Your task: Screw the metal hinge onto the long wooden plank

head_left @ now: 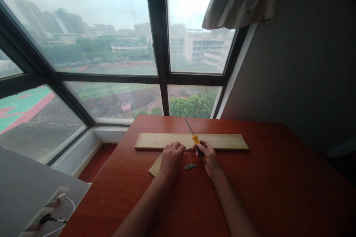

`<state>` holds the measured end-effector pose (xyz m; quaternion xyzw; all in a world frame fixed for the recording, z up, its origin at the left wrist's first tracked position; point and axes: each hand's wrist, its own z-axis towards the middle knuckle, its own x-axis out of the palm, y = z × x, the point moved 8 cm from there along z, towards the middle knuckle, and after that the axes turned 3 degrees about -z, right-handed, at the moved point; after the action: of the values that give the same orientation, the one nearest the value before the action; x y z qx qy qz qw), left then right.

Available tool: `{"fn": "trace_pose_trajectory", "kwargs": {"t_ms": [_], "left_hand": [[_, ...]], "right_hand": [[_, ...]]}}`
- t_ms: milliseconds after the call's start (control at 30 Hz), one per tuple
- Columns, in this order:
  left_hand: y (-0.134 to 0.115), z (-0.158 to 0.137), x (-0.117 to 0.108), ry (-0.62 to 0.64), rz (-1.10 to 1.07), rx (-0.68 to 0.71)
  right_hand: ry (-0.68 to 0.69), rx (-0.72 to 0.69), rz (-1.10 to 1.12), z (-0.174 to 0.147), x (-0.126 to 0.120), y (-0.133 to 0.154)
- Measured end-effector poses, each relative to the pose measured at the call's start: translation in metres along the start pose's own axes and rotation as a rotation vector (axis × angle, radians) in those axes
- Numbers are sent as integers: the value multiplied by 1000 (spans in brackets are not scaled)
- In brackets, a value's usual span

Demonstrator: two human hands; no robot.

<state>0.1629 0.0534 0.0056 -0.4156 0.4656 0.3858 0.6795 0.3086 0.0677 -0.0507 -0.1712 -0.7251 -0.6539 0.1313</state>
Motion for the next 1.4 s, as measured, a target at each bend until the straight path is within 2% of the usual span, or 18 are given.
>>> {"fn": "trace_pose_trajectory", "kwargs": {"t_ms": [267,600,933,1400], "left_hand": [[-6,16,14,25,42,44],[-5,15,15,-11,23,44],[0,14,13,18,11,6],[-2,14,17,36,-32,21]], "right_hand": [[-12,8,0,0,0,0],[-19,17,-12,-1,1,1],[-15,16,-21,-2,0,1],[-14,42,-31,-7,-2,1]]}}
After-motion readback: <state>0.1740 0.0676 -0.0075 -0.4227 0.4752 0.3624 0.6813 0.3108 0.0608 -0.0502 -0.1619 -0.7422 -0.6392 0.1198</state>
